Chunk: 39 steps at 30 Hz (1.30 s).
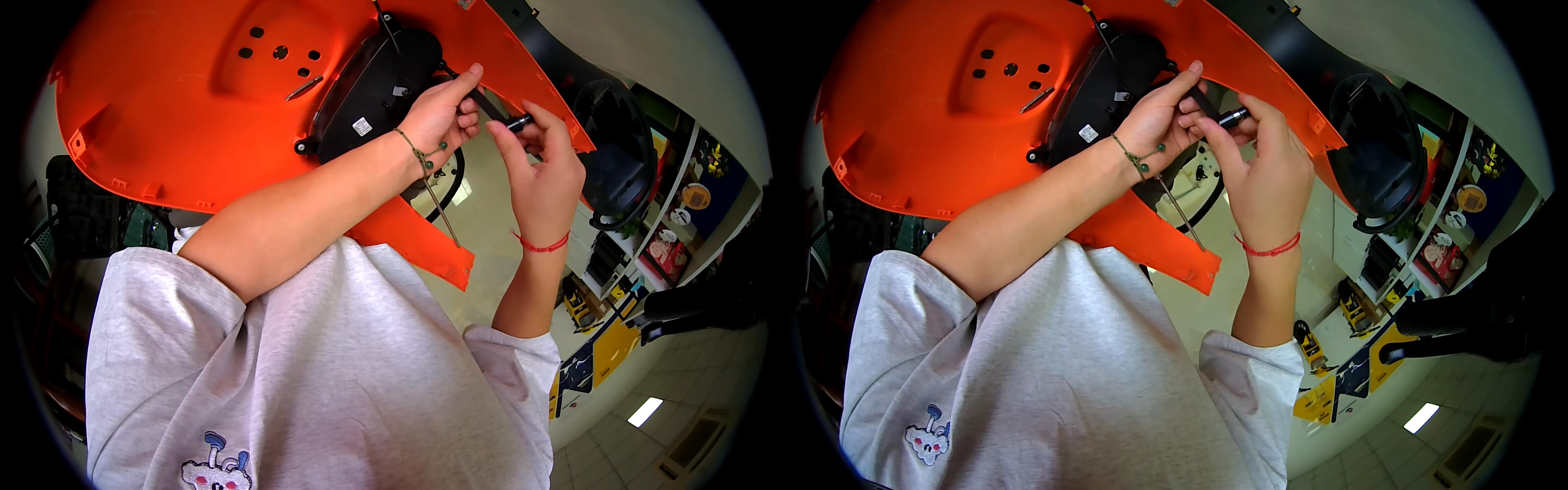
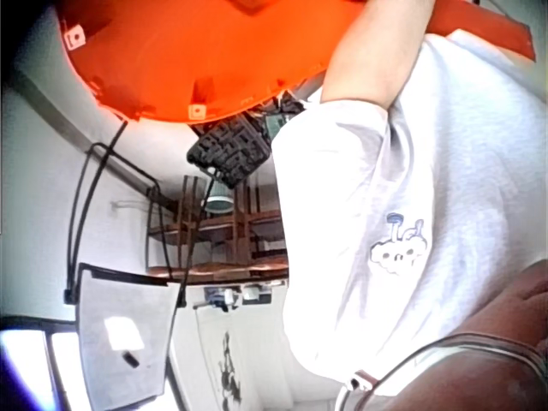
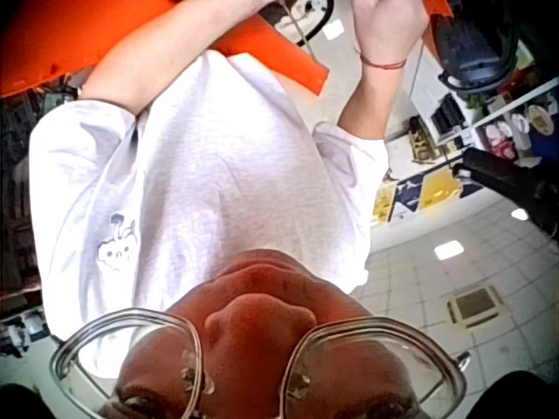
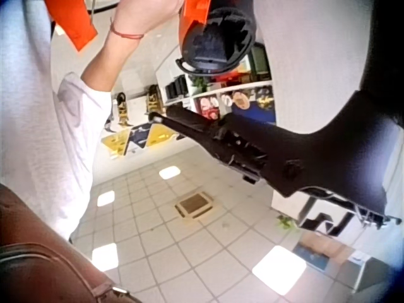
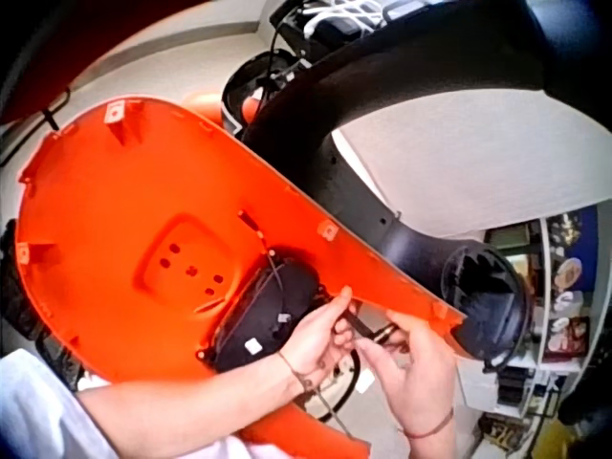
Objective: The person uses a screwdriver to secure a component inside a red motorcycle fairing and then uses a hex key to tighten screws on the fairing.
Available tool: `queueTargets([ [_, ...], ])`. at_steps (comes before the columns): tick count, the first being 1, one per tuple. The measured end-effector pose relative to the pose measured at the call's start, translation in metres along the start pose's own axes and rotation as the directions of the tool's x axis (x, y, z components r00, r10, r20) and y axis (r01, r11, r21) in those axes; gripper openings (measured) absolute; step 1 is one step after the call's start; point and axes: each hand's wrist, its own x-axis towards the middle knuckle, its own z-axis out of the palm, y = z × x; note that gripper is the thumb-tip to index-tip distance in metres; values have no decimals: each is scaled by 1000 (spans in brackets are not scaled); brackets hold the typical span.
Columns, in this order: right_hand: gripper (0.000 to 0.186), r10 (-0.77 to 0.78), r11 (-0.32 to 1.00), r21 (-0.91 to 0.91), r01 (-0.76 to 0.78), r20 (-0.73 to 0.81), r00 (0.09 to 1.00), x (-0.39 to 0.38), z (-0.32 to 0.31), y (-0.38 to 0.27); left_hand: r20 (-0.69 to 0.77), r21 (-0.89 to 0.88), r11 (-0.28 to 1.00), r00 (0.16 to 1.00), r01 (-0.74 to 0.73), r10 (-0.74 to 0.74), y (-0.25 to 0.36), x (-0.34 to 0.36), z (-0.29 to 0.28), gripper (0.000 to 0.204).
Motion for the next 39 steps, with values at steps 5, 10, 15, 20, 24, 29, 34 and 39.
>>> queueTargets([
  [5,40,480,820,237,-521,213,851,7,1,-12,58,-33,998,997,45,-43,-3,0,-2,21],
  [10,26,275,875,358,-325,185,944,4,-11,-5,48,-2,1000,999,11,-11,-3,2,-3,22],
  [15,32,-72,990,120,70,17,997,-3,-8,1,24,23,1000,1000,6,-6,-3,1,-3,24],
  [20,31,322,904,270,-331,78,943,-2,6,-7,36,24,999,998,47,-48,-5,1,-5,25],
  [24,47,511,372,686,-626,411,755,5,9,3,2,18,1000,1000,22,-22,1,1,-1,27],
  [29,31,530,227,812,-538,361,767,-7,10,0,11,52,999,1000,13,-13,-1,0,-4,29],
  [34,20,-82,989,118,89,-58,995,-17,1,3,-15,66,998,1000,-4,5,-2,0,-7,28],
  [39,26,187,947,259,-190,37,982,-22,13,-13,-24,86,996,1000,15,-13,-2,4,-7,27],
])
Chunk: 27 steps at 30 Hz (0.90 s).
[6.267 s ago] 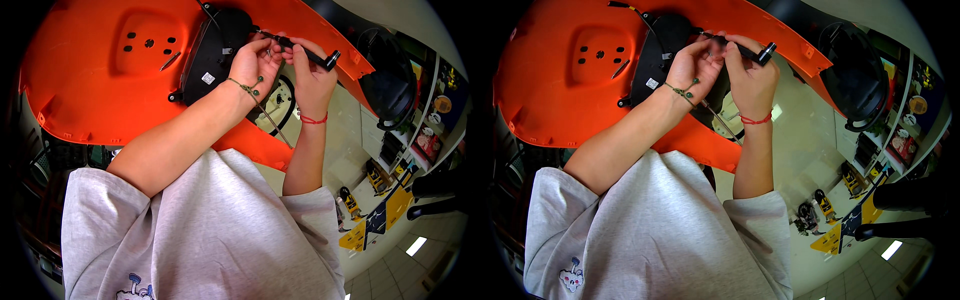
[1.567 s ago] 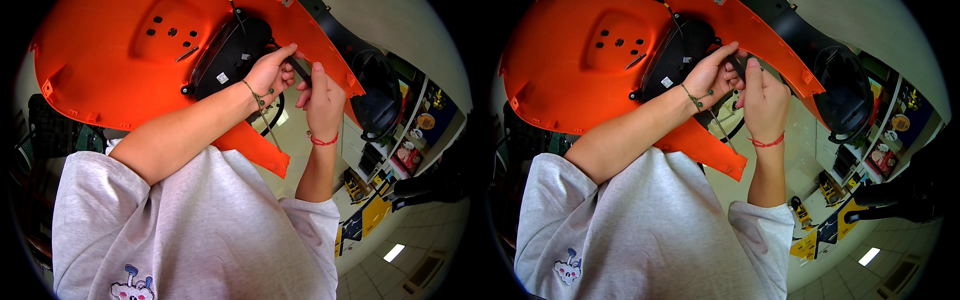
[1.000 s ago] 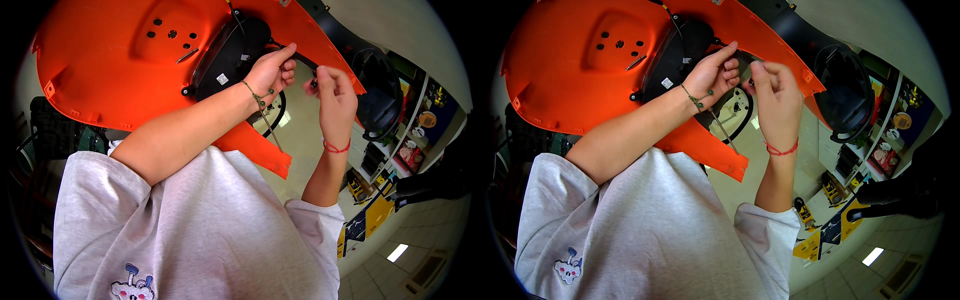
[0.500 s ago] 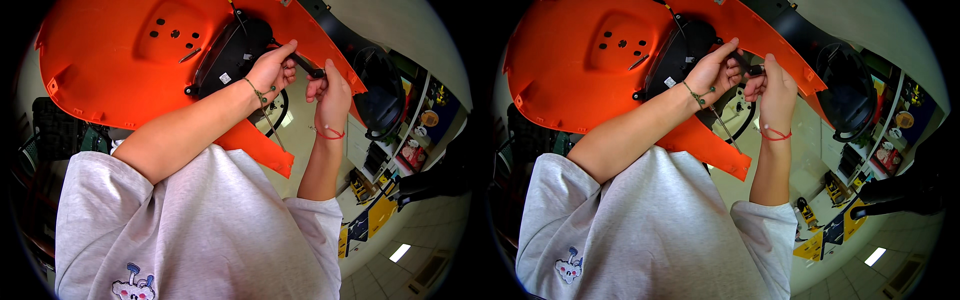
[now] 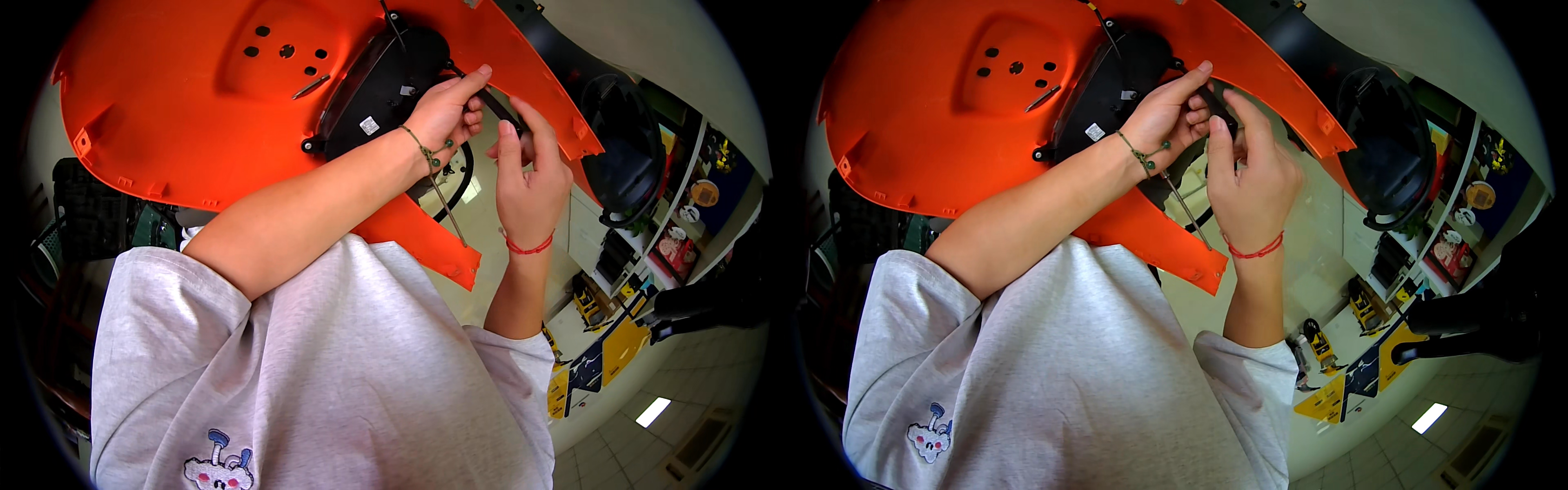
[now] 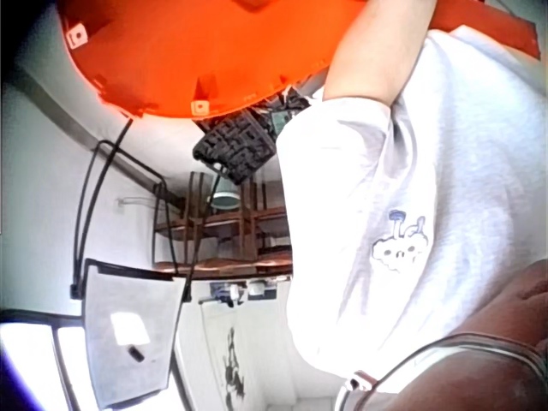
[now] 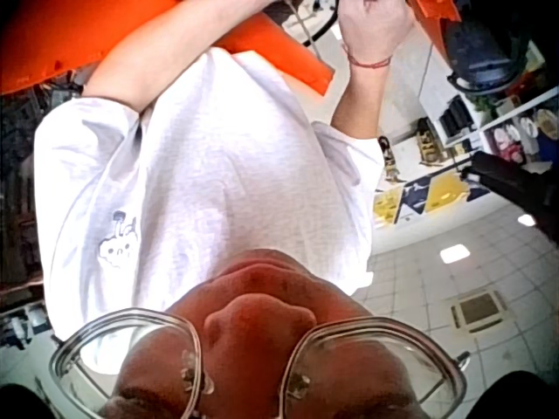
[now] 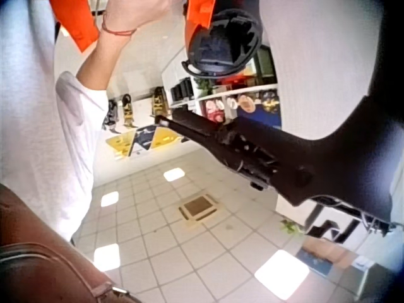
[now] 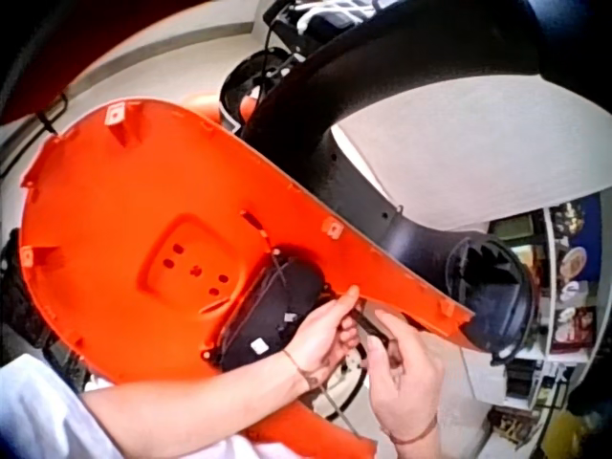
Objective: The person uses a screwdriver to secure a component inside a red motorcycle fairing and then uses a hex key to tighten screws on the fairing.
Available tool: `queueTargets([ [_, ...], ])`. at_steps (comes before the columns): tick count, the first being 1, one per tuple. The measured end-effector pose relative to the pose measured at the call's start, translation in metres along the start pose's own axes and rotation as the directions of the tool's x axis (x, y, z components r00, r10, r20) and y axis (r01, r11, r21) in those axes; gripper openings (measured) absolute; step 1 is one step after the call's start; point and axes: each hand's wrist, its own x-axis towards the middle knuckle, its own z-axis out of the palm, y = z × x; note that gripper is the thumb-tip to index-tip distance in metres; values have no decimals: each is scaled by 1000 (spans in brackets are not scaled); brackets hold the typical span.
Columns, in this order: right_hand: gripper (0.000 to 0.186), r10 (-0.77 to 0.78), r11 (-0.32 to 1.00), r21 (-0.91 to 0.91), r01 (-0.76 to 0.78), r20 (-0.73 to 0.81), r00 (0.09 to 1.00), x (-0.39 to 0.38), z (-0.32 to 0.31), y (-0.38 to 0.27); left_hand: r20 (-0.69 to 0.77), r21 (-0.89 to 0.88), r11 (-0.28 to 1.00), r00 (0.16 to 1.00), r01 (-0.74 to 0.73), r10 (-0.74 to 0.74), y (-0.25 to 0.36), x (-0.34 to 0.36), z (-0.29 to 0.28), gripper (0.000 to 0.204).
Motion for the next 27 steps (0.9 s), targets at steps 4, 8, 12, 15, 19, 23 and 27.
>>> queueTargets([
  [4,31,312,676,618,-401,253,916,5,2,-7,58,-39,999,998,32,-30,-1,0,-5,26],
  [8,36,313,278,846,-456,369,875,3,2,3,-4,-59,997,999,44,-44,-3,-1,-4,26],
  [12,32,289,734,617,-283,94,953,-4,6,-6,0,2,1000,1000,1,-1,-1,-1,-5,27],
  [15,25,-274,942,-212,259,-43,961,2,-6,4,-1,-2,1000,1000,-1,1,-1,1,-5,28],
  [19,18,-145,979,-153,134,-63,987,2,-2,1,-41,-7,1000,999,5,-5,-3,0,-2,29],
  [23,25,324,889,319,-329,71,943,12,1,-3,-25,5,1000,1000,19,-19,0,-1,-4,30],
  [27,37,373,248,823,-511,405,834,8,3,13,-14,-20,1000,1000,5,-5,1,-1,-3,30],
])
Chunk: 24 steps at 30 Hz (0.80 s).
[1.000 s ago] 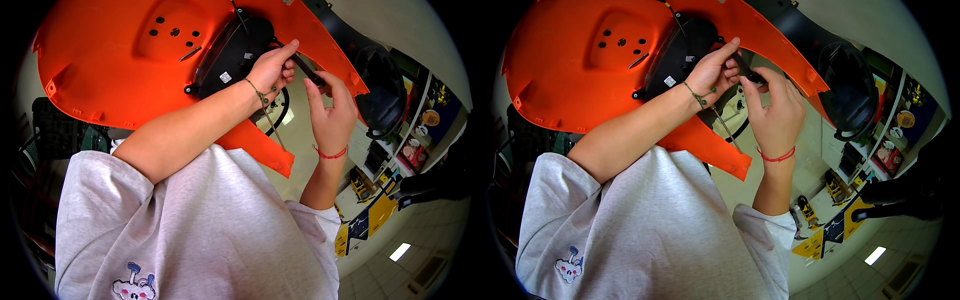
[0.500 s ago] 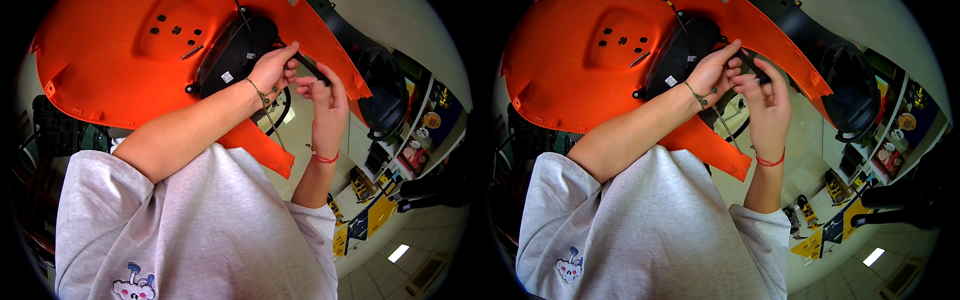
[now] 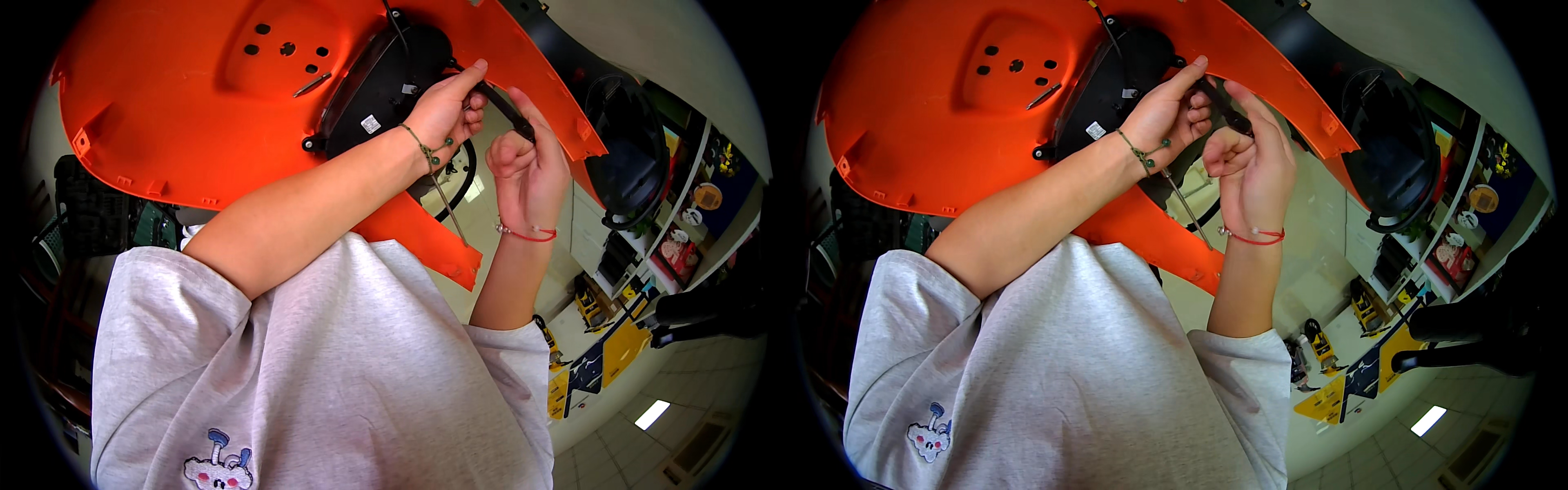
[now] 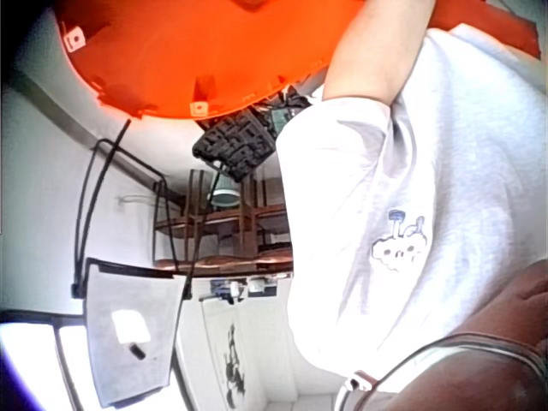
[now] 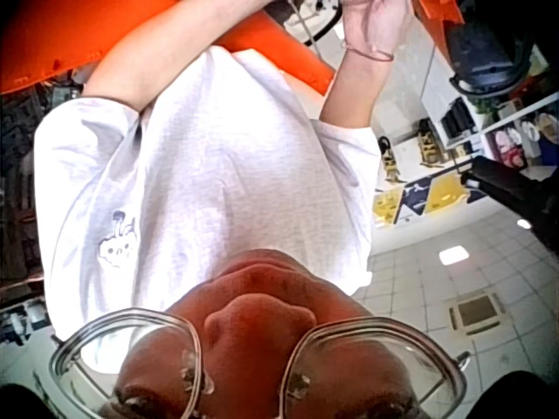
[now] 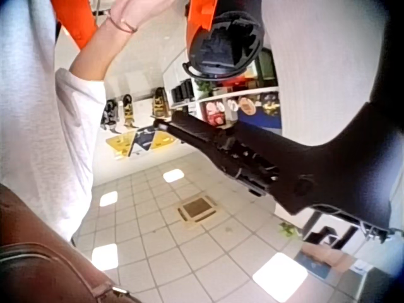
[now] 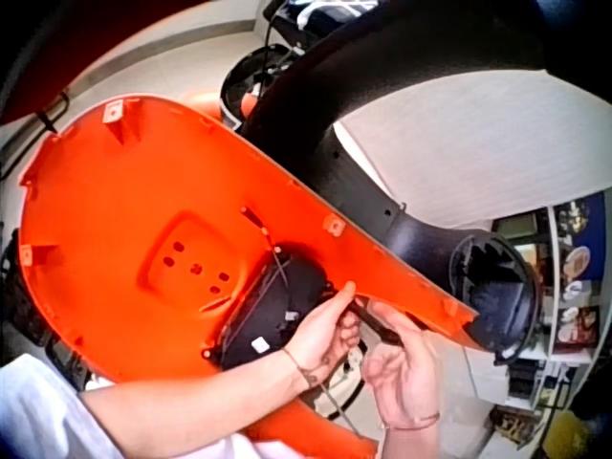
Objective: The person uses a screwdriver to secure a component inside a red motorcycle fairing and then uses a hex key to tighten screws on the fairing.
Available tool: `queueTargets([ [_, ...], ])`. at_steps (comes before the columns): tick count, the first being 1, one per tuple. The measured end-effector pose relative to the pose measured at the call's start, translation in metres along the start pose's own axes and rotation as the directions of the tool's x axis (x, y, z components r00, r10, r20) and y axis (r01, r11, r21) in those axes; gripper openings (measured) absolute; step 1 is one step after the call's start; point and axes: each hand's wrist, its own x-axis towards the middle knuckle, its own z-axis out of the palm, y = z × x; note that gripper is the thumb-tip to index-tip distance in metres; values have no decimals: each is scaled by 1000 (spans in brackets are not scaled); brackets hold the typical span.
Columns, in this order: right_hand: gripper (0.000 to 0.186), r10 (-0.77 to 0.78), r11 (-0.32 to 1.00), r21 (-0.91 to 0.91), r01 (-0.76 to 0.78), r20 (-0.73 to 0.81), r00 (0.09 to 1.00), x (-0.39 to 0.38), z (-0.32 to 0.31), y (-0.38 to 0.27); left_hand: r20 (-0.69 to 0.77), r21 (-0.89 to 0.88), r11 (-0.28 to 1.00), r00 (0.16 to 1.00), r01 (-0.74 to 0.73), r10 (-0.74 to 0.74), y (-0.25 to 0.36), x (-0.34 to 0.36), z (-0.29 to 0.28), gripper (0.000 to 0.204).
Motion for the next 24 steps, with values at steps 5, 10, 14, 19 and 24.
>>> queueTargets([
  [5,40,19,886,454,-93,165,986,-10,-9,23,-17,21,1000,1000,1,-1,0,-2,1,30],
  [10,26,-528,520,-763,384,66,846,-24,1,12,-7,28,999,999,-32,33,-3,0,0,30],
  [14,28,-518,189,-917,351,210,829,-20,5,-7,-5,55,998,999,-31,32,-1,-2,0,32],
  [19,26,-357,516,-817,259,70,932,-15,20,-7,35,31,999,999,-13,12,-1,1,-2,30],
  [24,32,-84,992,-88,87,39,996,-9,0,5,80,-11,999,996,46,-45,-1,-2,-3,24],
])
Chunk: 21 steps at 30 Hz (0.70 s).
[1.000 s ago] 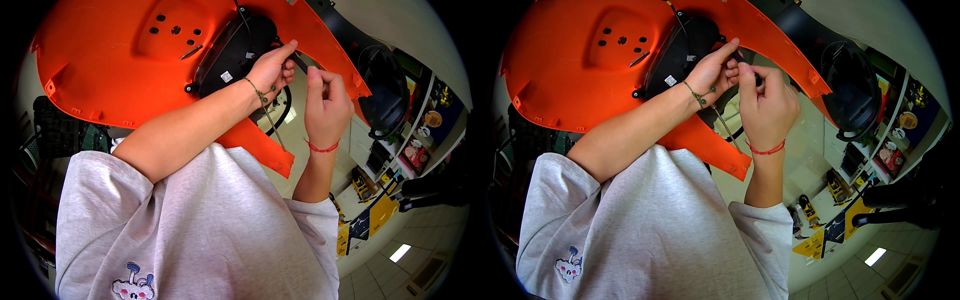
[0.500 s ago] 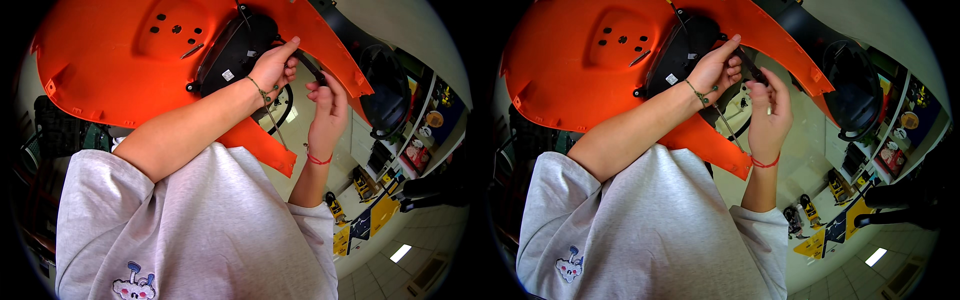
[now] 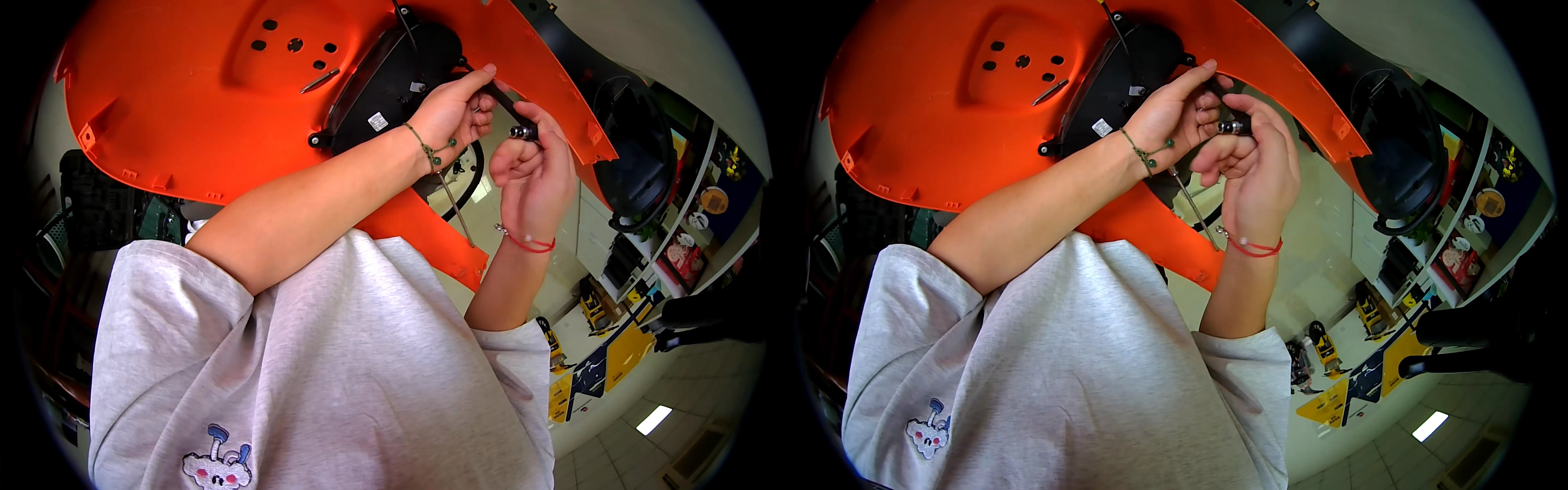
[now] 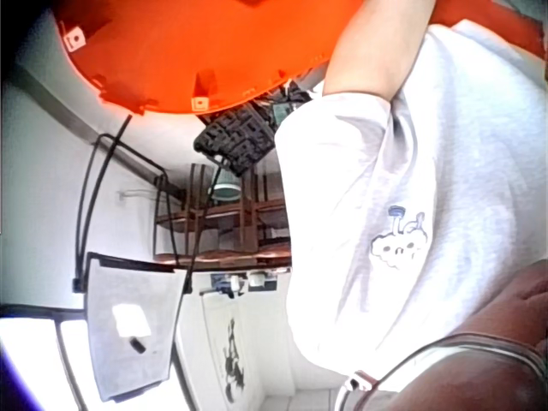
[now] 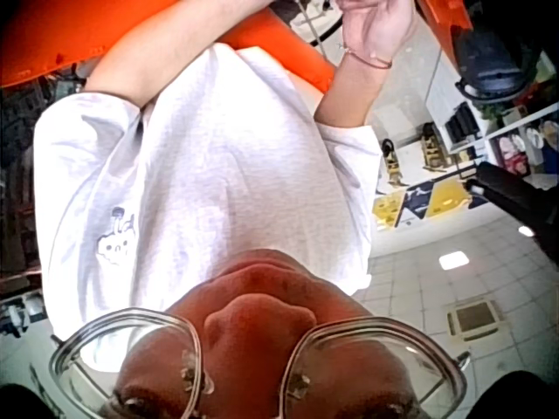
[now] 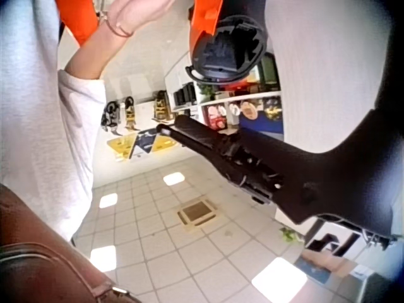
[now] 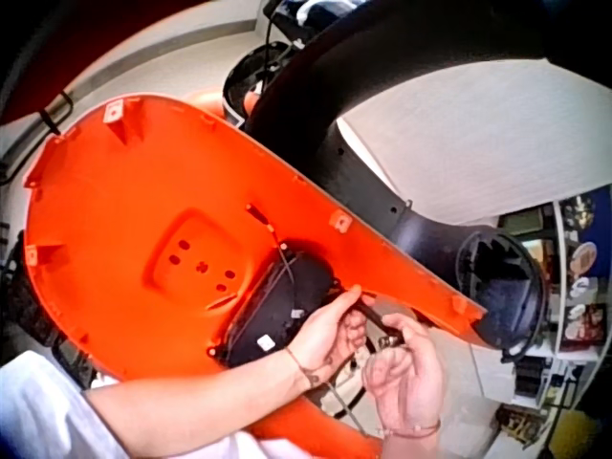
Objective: The person uses a screwdriver to secure a component inside a red motorcycle fairing and then uses a hex key to tighten screws on the fairing.
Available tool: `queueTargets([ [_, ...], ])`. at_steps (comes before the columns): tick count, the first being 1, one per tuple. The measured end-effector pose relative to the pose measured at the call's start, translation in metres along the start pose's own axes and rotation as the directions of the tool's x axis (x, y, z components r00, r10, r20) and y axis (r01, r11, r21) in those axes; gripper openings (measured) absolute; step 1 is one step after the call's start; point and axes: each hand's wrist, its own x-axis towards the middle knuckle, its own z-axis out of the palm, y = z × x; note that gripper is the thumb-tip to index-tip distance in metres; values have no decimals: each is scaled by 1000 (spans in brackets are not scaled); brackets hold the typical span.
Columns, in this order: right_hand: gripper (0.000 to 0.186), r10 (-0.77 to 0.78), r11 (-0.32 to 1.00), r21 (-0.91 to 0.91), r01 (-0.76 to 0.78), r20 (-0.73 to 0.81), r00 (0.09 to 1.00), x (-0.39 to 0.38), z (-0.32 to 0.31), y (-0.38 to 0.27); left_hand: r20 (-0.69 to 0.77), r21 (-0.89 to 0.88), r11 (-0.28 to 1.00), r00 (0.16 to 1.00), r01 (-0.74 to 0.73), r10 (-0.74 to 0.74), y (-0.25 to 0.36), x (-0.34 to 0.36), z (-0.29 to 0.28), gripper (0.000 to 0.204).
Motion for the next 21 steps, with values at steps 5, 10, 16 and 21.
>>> queueTargets([
  [5,35,-15,744,654,-136,220,975,-9,-2,20,-19,23,999,1000,-22,23,-2,0,-4,26],
  [10,22,-388,765,-579,283,-64,919,-13,8,6,-30,78,996,999,-36,38,-2,0,-1,27],
  [16,20,-537,225,-887,404,233,811,-4,-1,-1,-73,80,996,997,-25,31,0,-1,0,29],
  [21,21,-293,750,-655,86,-213,932,1,12,-1,-65,112,994,998,-8,15,1,1,-1,31],
])
